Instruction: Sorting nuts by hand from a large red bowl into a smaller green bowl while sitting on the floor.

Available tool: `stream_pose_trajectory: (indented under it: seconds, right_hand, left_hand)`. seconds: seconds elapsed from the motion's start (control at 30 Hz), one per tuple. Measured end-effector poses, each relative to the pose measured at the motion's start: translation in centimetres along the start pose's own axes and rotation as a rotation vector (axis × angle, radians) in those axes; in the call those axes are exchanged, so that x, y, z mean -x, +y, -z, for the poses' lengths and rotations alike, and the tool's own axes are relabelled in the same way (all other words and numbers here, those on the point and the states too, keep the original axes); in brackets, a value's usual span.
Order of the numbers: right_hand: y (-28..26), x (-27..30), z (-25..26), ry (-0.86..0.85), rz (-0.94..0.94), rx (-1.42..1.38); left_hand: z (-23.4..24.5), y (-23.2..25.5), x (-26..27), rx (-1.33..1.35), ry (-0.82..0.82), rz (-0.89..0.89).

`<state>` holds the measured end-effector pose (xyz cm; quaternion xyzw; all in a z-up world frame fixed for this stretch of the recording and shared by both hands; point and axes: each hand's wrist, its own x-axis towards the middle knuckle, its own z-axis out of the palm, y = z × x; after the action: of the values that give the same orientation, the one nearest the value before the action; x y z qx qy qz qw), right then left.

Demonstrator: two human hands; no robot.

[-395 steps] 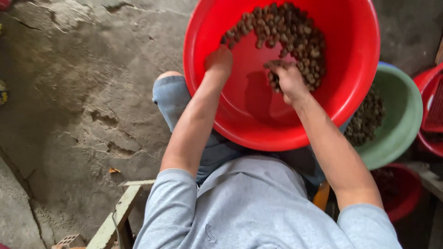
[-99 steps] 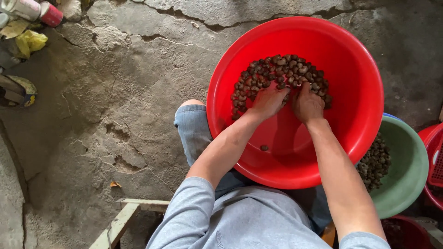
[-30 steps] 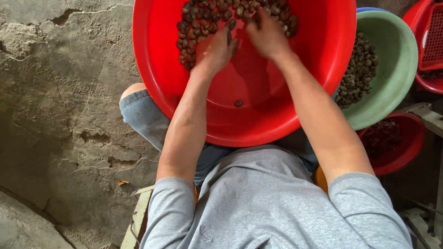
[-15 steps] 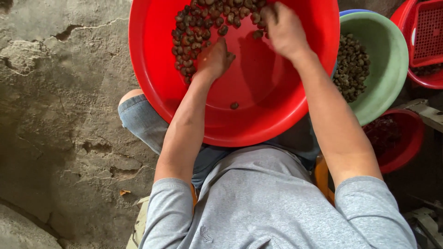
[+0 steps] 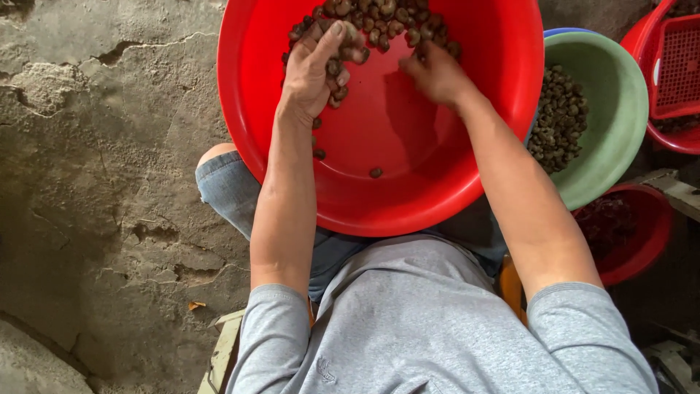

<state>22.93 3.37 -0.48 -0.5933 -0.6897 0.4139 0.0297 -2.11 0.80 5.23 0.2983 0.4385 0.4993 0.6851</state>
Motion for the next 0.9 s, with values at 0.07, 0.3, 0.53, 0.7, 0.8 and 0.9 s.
stream_pose_trajectory:
  seconds: [0.07,0.3,0.53,0.7,0.8,0.9]
  right_hand:
    - [-2.1,0.8,1.4,-0.006,-0.108,-0.790]
    - [-2.6,0.6,2.2,-0.042,0.022,-1.263]
    - [-3.2,-1.9,-1.2,0.216,0.178,-0.428]
    - [-3.9,-2.2,-2.4,0.238,0.199,0.088]
    - [-3.2,-3.3,-2.8,0.157,0.241,0.172]
    - [-3.3,-3.7,-3.1,0.125,0.171,0.369]
  left_hand:
    - [-0.2,0.3,0.2,0.068,0.021,-0.066]
    - [1.0,-1.1,-1.4,0.288,0.114,-0.069]
    - [3.4,-6.0,-3.7,-0.159,0.306,-0.081]
    - [3.6,-7.8,-4.3,-0.169,0.260,-0.109]
    - [4.2,-8.7,-5.2,-0.283,0.237,-0.122]
    - [4.3,-9.0,-5.6,-0.656,0.272,-0.149]
